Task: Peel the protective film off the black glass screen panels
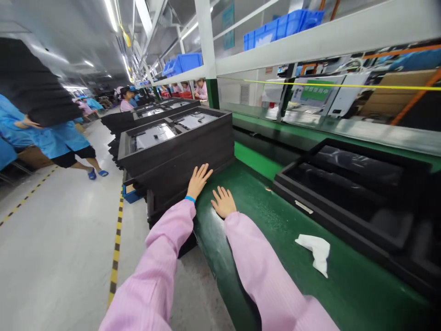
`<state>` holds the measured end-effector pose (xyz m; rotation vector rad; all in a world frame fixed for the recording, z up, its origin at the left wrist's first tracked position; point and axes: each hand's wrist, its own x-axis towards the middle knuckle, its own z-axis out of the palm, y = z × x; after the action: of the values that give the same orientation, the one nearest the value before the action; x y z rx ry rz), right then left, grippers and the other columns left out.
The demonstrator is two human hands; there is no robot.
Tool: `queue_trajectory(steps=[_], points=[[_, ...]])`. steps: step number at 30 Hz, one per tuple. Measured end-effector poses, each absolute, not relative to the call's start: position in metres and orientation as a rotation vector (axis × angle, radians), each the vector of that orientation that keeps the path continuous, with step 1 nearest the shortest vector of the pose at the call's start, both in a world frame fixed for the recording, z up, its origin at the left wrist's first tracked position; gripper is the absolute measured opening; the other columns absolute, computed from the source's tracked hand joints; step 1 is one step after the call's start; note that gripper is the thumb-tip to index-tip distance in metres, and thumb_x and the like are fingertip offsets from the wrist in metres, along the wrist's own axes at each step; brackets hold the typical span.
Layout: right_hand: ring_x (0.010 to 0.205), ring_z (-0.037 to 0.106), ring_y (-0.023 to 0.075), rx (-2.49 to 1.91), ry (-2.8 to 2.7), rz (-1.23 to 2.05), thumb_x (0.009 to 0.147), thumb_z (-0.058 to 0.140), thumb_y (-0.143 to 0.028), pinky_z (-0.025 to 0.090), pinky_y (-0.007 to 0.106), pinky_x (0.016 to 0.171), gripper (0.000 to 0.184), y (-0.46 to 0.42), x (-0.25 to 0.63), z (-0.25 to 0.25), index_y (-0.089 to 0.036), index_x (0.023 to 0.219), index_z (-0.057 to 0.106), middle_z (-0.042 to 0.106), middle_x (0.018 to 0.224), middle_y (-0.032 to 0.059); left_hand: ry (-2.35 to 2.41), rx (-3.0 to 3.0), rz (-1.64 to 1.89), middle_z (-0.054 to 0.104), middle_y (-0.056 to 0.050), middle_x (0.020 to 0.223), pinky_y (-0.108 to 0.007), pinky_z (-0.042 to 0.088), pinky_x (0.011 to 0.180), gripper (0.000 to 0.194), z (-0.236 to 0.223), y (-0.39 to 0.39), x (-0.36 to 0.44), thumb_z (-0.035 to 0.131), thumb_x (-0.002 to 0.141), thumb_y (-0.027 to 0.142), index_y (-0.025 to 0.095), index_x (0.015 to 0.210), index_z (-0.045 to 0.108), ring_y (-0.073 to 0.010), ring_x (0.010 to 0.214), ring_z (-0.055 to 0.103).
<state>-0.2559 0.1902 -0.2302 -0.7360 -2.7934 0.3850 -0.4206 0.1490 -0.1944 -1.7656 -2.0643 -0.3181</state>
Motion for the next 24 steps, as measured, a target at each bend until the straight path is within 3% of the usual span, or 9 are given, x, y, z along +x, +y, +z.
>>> queue_trajectory(steps=[3,9,19,24], points=[[0.139,0.015,0.0233,-0.769,-2.811,0.345,0.097,0.036,-0.039,0.013,0.044,0.116,0.051,0.185,-0.243,-0.229,-0.016,0.142,0.035,0.018,0.149,0.0110,-1.960,-1.870,-0.196,0.025,-0.012,0.151,-0.051,0.010,0.115,0.055,-0.190,0.152,-0.436,0.050,0.087,0.018,0.017,0.141,0.036,-0.0254,0.141,0.015],[0.140,0.014,0.0228,-0.796,-2.809,0.324,0.097,0.031,-0.042,0.014,0.042,0.116,0.052,0.176,-0.232,-0.237,-0.019,0.144,0.033,0.014,0.149,0.0092,-1.825,-1.900,-0.084,0.024,-0.012,0.150,-0.050,0.015,0.114,0.050,-0.197,0.148,-0.462,0.045,0.091,0.026,0.018,0.140,0.037,-0.0269,0.141,0.014],[0.140,0.010,0.0258,-0.730,-2.857,0.397,0.096,0.030,-0.048,0.015,0.046,0.116,0.056,0.160,-0.210,-0.242,-0.020,0.144,0.032,0.010,0.150,0.0065,-1.871,-1.861,-0.066,0.029,-0.009,0.149,-0.052,0.016,0.114,0.046,-0.200,0.158,-0.511,0.045,0.092,0.026,0.022,0.138,0.042,-0.0263,0.141,0.016],[0.140,0.009,0.0266,-0.631,-2.863,0.513,0.096,0.025,-0.053,0.018,0.050,0.115,0.056,0.145,-0.192,-0.246,-0.027,0.145,0.028,0.006,0.150,0.0013,-1.902,-1.792,-0.083,0.032,-0.006,0.148,-0.050,0.017,0.114,0.045,-0.201,0.168,-0.531,0.049,0.090,0.025,0.026,0.135,0.046,-0.0246,0.140,0.019]])
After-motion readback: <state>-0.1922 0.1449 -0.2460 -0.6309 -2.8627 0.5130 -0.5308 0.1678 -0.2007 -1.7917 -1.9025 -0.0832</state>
